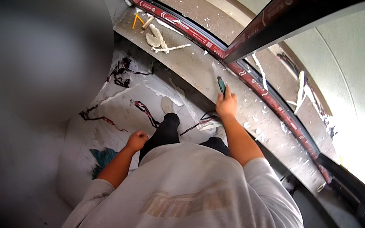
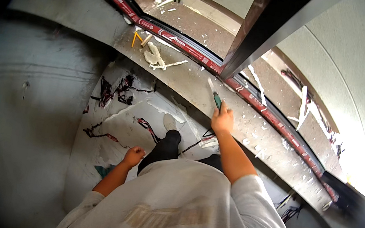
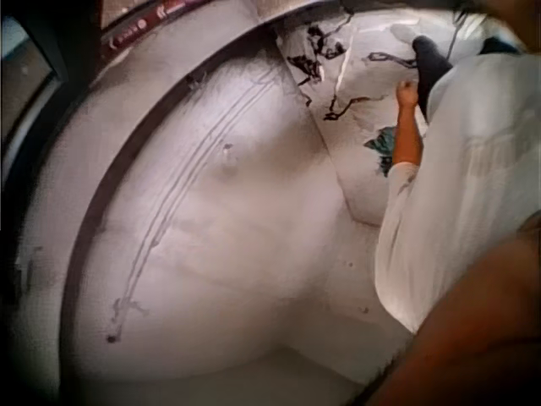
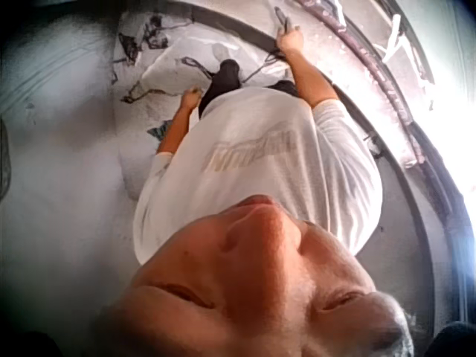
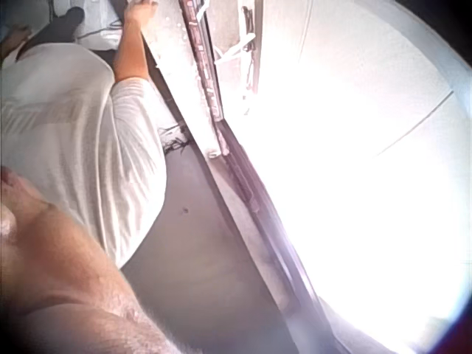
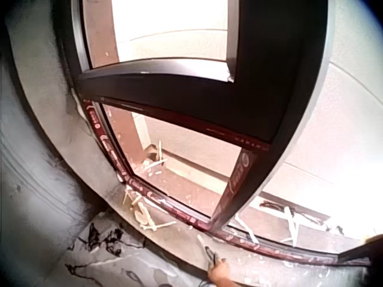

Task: The person uses a utility knife to scrape and remove excess white sealant from the window sill and frame. They work along the bottom and side edges of the window, cutting away the sealant and discarding the pieces onto the floor.

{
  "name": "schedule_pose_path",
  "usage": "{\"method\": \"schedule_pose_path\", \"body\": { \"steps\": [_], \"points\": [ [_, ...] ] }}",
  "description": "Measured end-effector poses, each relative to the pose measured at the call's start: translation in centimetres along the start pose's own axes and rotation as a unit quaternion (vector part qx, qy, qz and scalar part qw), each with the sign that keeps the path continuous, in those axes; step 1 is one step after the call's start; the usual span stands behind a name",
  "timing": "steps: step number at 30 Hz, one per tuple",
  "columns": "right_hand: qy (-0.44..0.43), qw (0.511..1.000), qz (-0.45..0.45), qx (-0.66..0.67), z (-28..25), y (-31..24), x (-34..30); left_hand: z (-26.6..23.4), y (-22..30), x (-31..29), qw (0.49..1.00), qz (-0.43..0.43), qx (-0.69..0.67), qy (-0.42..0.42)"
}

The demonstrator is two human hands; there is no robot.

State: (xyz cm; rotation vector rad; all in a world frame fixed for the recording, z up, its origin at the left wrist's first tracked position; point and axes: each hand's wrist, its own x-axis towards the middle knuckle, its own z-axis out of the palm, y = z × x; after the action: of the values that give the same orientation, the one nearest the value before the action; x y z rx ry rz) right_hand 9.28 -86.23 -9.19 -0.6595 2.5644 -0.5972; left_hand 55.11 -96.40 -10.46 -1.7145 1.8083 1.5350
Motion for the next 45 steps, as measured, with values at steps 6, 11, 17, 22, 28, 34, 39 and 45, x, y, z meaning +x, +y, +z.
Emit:
{"method": "schedule_pose_path", "body": {
  "steps": [6, 11, 17, 22, 28, 34, 39, 45],
  "points": [
    [-0.052, 0.991, 0.117, -0.022, 5.0, -5.6, 3.1, -14.4, 1.8, 2.7, 0.996, -0.061, -0.066, 0.018],
    [-0.068, 0.990, 0.110, -0.050, 4.8, -4.2, 3.4, -22.2, -0.1, 4.6, 0.989, -0.142, 0.003, 0.046],
    [-0.032, 0.984, 0.166, -0.059, 3.2, 0.4, 1.5, -21.5, 1.6, 4.6, 0.992, -0.125, -0.018, 0.009],
    [0.020, 0.964, 0.264, -0.034, -0.9, 8.5, -2.0, -17.4, 8.9, 2.3, 0.998, 0.023, 0.033, -0.039],
    [0.216, 0.867, 0.446, 0.059, -3.0, 20.9, -11.0, -14.3, 7.0, 1.7, 1.000, 0.012, 0.003, -0.028],
    [0.315, 0.754, 0.417, 0.398, 1.6, 25.9, -7.4, -12.6, 2.9, 0.2, 0.991, -0.030, 0.123, -0.050],
    [0.280, 0.926, 0.179, 0.178, 11.9, 9.5, -0.8, -15.0, 4.4, 2.1, 0.980, 0.030, 0.194, -0.035],
    [-0.133, 0.941, -0.104, 0.293, 11.6, -14.2, -4.6, -18.5, 11.0, 3.4, 0.986, 0.070, 0.146, -0.025]
  ]
}}
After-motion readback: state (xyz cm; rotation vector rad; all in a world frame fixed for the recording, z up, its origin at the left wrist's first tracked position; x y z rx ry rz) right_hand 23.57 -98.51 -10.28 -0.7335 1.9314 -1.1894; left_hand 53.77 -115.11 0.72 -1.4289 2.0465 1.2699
